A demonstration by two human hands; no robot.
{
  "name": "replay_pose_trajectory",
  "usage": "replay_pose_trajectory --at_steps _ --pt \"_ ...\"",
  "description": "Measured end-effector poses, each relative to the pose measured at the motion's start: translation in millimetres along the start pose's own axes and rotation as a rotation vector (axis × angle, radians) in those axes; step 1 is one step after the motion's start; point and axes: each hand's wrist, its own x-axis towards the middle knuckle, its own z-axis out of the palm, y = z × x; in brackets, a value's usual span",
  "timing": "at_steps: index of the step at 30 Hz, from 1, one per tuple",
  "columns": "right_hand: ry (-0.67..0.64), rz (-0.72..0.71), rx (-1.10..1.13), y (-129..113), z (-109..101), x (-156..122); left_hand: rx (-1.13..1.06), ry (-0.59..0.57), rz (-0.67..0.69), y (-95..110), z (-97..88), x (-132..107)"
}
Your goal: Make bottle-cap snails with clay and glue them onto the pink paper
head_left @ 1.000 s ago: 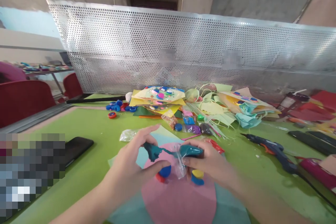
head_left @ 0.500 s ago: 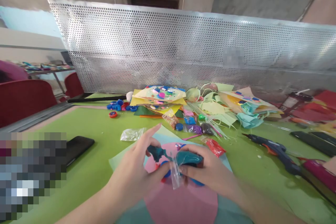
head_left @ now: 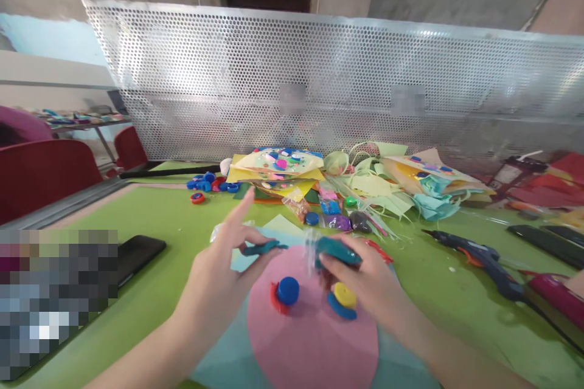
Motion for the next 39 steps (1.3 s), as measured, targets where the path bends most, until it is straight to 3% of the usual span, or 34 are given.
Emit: replay_pose_trajectory --at_steps 3,6,8,12,17,21,26,31,35,39 --pt "0.090 -0.027 0.237 1 -7 6 -0.048 0.017 -0.091 -1 -6.5 5" --pt "0.095 0.005 0.379 -1 -8 7 -0.098 -0.093 -0.125 -1 -5.5 5" --pt "0.076 0.066 0.447 -3 -6 5 -0.104 -0.152 -0.119 -1 -2.9 5" --pt "0.040 0.119 0.552 -6 -9 5 -0.015 -0.123 -0.043 -1 -0.2 3" --pt "0.067 0.082 0.454 -4 -25 15 0.015 -0.106 0.033 0 -1.6 3" --pt "0.041 0.105 0.428 -5 -32 21 -0.013 -0.168 0.042 -2 -2.9 3" --pt "0.029 0.131 0.402 -6 -33 21 -0.086 -0.263 0.082 -5 -2.3 4" --pt "0.003 0.129 0.305 -2 -28 18 -0.032 -0.250 0.067 3 -0.8 6" --pt "-0.033 0.100 0.172 3 -17 10 0.003 -0.404 0.123 12 4.5 1" --pt "-0.197 0.017 -0.064 1 -10 1 0.014 -0.501 0.112 17 11.1 -4"
